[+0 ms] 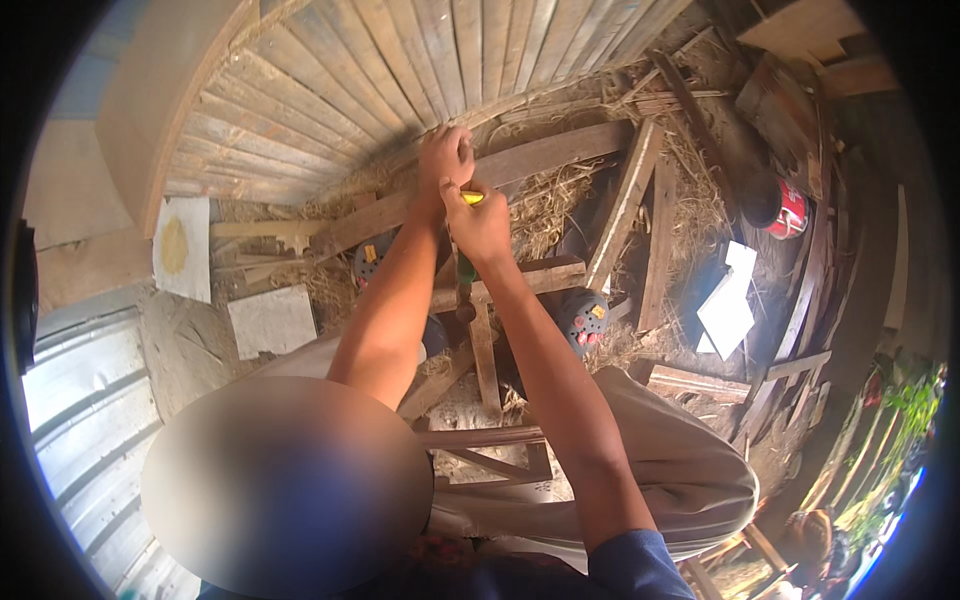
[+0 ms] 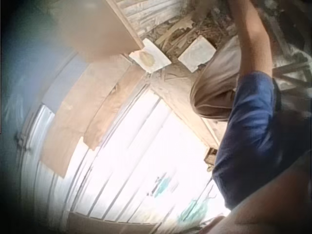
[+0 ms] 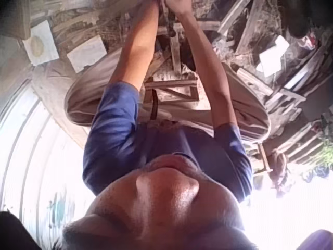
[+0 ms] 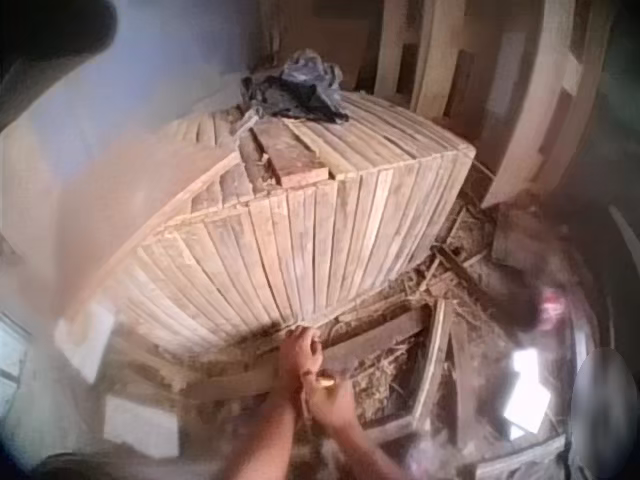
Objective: The person sits on the floor and uses a green-handled scraper to remove material from small wooden planks. They handle the planks one at a time, scraping the surface and then placing them aside.
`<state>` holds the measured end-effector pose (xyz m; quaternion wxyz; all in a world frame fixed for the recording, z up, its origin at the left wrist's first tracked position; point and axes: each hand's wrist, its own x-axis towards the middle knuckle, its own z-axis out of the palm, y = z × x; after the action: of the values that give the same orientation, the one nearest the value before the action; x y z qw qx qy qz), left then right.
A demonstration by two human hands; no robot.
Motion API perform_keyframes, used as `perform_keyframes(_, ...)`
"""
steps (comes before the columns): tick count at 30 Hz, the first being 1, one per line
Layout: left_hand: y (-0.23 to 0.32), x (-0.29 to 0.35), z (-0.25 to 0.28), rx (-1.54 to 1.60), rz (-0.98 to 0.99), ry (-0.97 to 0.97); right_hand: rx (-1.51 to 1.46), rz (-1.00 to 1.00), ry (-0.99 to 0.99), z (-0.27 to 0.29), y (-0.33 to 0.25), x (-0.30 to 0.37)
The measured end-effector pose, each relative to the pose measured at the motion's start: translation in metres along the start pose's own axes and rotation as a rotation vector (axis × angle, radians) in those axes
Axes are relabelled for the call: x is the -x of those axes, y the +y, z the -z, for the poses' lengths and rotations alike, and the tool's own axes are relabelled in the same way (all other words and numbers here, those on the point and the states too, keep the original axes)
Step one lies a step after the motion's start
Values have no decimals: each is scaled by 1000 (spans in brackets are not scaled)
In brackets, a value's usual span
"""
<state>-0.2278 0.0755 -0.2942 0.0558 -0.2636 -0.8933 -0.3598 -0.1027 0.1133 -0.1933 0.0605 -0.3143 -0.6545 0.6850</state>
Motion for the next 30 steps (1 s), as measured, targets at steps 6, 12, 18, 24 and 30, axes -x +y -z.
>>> perform_keyframes(6, 3, 62, 52, -46, -54, 52, 249, -136, -105, 26, 16, -21)
perform_keyframes(12, 59, 181, 119, -47, 98, -601, 289, -211, 140, 127, 13, 18)
perform_keyframes(18, 107, 195, 149, -363, 1, -881, 528, -234, 246, 206, 2, 92)
perform_keyframes(24, 169, 195, 140, -218, 1, -667, 521, -33, 641, 270, -9, 141)
perform_keyframes(30, 250, 179, 50, 472, 45, -704, 499, 95, 982, 316, 31, 203)
